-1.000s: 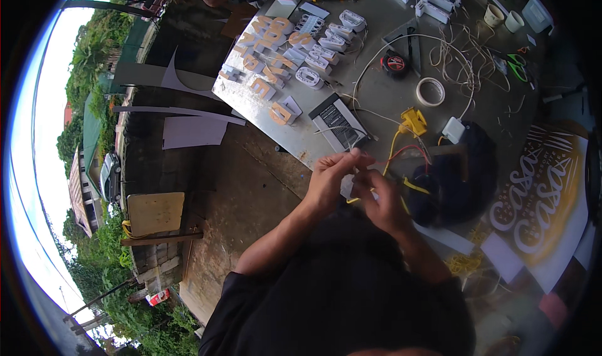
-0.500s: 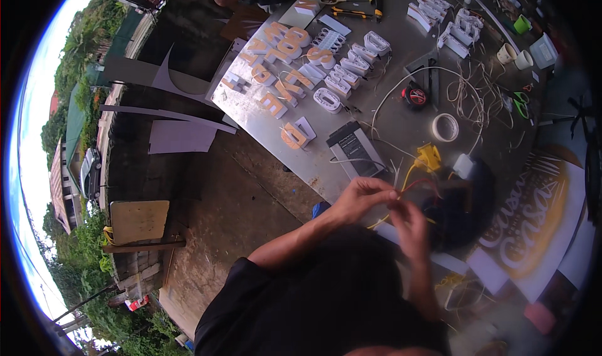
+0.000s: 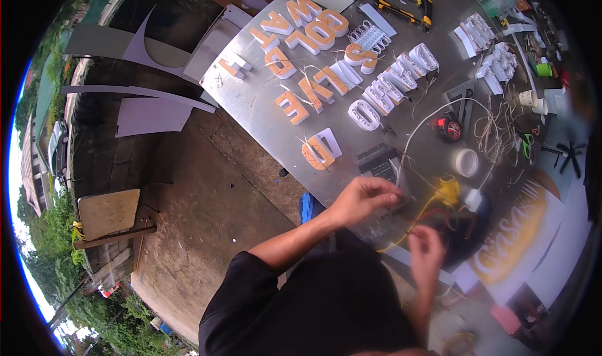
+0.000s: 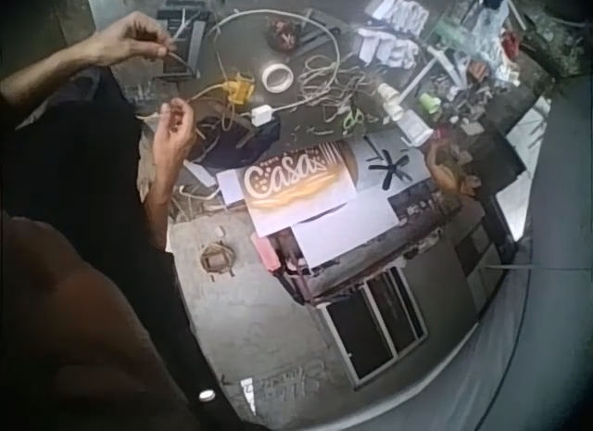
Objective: Stripping and connecting electrical wires for illuminated sign letters at an assembly table.
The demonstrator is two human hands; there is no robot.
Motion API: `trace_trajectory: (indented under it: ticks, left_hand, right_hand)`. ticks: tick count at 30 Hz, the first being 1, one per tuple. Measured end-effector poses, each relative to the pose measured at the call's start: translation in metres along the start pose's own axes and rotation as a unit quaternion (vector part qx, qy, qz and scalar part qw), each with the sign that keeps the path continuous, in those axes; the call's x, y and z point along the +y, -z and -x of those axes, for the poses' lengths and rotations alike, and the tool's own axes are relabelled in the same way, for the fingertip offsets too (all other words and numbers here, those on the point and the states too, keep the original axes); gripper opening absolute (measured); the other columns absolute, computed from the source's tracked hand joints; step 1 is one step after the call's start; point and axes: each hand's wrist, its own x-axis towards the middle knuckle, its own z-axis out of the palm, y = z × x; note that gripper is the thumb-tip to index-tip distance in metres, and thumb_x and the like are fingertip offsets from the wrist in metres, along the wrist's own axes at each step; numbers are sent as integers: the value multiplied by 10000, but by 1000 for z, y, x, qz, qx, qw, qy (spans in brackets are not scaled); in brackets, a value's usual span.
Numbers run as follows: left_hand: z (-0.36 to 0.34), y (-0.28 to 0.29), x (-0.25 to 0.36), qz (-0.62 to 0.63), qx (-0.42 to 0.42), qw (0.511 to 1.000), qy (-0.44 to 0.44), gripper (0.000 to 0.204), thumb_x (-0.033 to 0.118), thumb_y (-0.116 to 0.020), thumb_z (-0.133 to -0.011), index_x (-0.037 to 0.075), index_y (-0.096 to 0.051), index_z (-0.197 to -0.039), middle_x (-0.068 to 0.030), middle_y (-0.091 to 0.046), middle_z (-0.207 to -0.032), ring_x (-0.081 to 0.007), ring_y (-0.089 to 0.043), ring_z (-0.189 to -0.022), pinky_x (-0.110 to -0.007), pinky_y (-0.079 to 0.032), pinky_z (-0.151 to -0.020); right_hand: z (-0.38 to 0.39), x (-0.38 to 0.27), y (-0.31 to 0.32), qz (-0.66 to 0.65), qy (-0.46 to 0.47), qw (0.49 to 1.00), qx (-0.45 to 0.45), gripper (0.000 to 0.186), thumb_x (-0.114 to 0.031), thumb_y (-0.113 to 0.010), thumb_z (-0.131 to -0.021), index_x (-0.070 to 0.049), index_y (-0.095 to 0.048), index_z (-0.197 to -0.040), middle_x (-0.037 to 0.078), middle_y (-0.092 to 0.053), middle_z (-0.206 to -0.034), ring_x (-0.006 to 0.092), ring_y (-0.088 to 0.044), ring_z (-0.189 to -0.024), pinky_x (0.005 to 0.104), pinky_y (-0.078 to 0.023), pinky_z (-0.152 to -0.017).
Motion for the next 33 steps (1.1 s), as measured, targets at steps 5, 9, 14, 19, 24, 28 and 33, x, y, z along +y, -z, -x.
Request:
trace_trajectory:
  ticks: [5, 9, 14, 19, 24, 28, 33]
  left_hand:
    - [-2, 27, -1, 19, 39, 999, -2, 229, 122, -741, -958, -9, -726, -1146, -44, -741, -990, -101, -672, -924, -278, -553, -832]
    - [-3, 41, 12, 60, 53, 997, 7, 222, 126, -745, -955, -17, -718, -1122, -53, -739, -970, -103, -676, -863, -271, -567, -795]
    - [-9, 58, 24, 60, 66, 996, 5, 205, 126, -747, -954, -19, -716, -1096, -59, -740, -947, -98, -677, -818, -256, -569, -763]
    - [-19, 59, 46, 6, 78, 997, -24, 185, 104, -742, -955, -20, -719, -1090, -62, -740, -917, -97, -675, -802, -255, -566, -735]
    - [-36, 82, 57, -9, 139, 989, -59, 167, 86, -748, -947, -24, -727, -1071, -68, -746, -917, -106, -674, -828, -262, -555, -751]
    - [-46, 94, 78, -129, 167, 976, -59, 188, 141, -763, -935, -17, -743, -1036, -48, -748, -884, -79, -646, -784, -256, -528, -706]
    - [-73, 145, 106, -528, 262, 768, -249, 188, 100, -779, -828, 76, -770, -1014, -67, -757, -976, -247, -662, -815, -358, -539, -721]
  right_hand:
    - [-12, -20, -17, 83, 42, 995, -25, 243, -152, -731, -909, 6, -646, -1073, 146, -707, -1008, 306, -671, -918, 407, -514, -833]
    - [-24, -34, -28, 126, 68, 989, -31, 235, -146, -729, -906, 6, -644, -1065, 156, -705, -1007, 344, -673, -950, 435, -512, -845]
    - [-49, -66, -44, 123, 105, 986, -35, 213, -112, -742, -894, 9, -655, -1046, 156, -712, -988, 342, -686, -923, 421, -525, -819]
    - [-91, -104, -75, 32, 125, 991, -24, 172, -112, -744, -904, 11, -683, -1007, 154, -721, -952, 307, -703, -878, 380, -540, -778]
    - [-135, -127, -100, -49, 116, 991, -52, 166, -136, -734, -922, 19, -710, -974, 138, -733, -864, 261, -701, -751, 360, -530, -673]
    - [-157, -118, -115, -71, 120, 989, -48, 190, -165, -739, -922, 22, -716, -941, 127, -735, -825, 218, -657, -647, 348, -504, -611]
    - [-172, -106, -115, -144, 39, 988, -46, 201, -184, -715, -955, 17, -713, -944, 34, -708, -776, 65, -575, -626, 261, -450, -588]
